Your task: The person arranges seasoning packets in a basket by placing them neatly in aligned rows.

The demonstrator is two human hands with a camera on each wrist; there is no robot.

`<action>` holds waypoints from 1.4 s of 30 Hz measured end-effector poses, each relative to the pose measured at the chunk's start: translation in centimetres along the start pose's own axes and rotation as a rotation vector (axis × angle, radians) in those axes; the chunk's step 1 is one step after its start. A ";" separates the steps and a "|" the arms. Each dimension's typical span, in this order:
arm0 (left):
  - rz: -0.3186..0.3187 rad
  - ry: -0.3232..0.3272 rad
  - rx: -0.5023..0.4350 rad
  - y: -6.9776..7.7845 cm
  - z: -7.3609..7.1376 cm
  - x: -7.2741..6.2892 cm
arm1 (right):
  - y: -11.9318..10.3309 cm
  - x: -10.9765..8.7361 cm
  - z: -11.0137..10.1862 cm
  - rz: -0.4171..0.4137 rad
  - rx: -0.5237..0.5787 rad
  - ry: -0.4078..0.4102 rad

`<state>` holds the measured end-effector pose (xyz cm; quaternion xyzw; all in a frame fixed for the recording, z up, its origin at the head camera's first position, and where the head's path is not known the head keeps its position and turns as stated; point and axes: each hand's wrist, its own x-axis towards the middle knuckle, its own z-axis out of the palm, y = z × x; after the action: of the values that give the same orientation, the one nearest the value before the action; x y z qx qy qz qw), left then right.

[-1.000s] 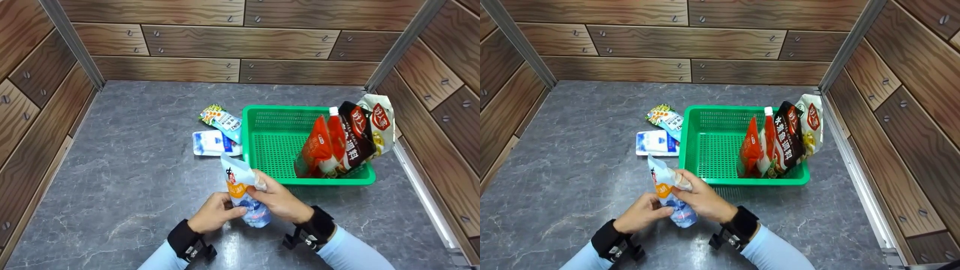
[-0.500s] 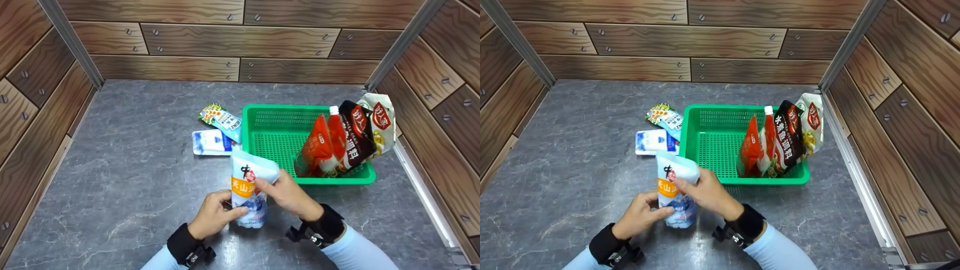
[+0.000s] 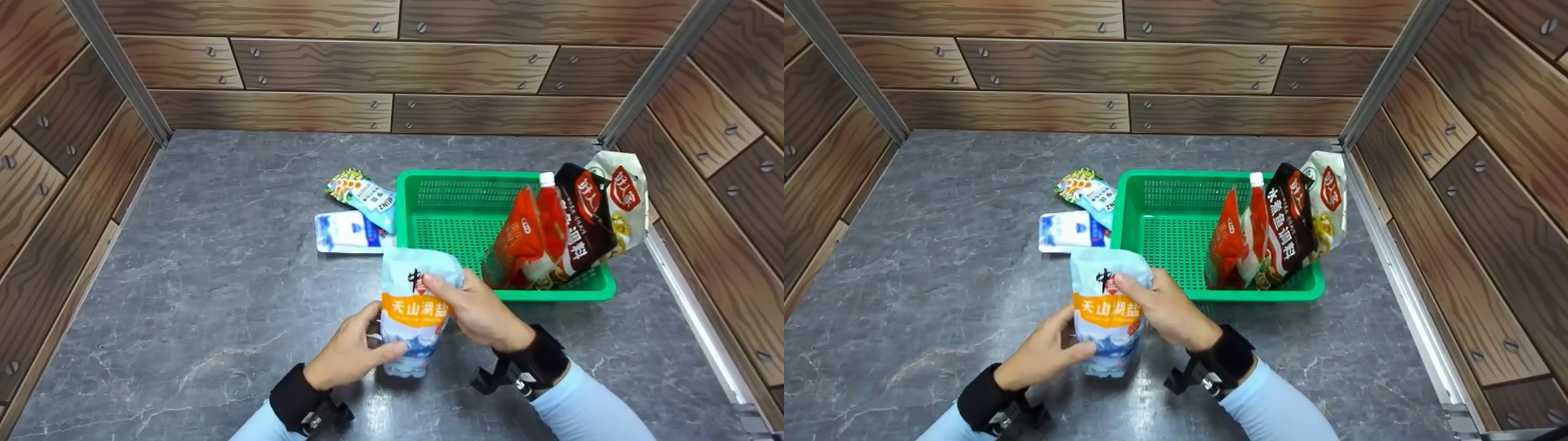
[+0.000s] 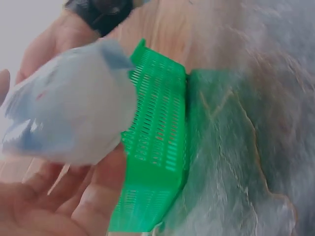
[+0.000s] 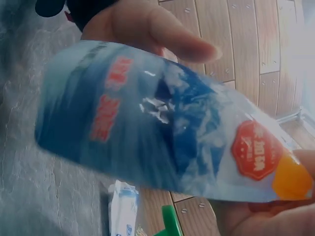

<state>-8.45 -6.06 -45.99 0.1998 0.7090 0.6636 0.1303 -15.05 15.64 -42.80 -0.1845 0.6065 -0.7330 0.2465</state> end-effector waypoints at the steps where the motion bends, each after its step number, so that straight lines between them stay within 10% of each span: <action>1: -0.006 -0.023 -0.011 0.0 -0.1 0.0 | 0.0 0.0 -0.1 0.010 0.006 -0.010; 7: 0.044 -0.043 -0.013 -0.1 -0.1 -0.1 | -0.3 0.0 -0.5 0.059 -0.030 -0.041; 16: 0.066 -0.008 -0.002 -0.1 0.3 -0.3 | -2.0 0.4 -3.2 -0.092 -0.482 -0.200; 42: 0.041 -0.074 0.133 -3.1 -0.4 1.1 | -4.3 -0.7 -2.0 -0.095 -0.591 -0.167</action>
<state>-9.89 -6.03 -49.00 0.2471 0.7419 0.6098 0.1292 -16.22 18.26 -38.96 -0.3360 0.7618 -0.5178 0.1969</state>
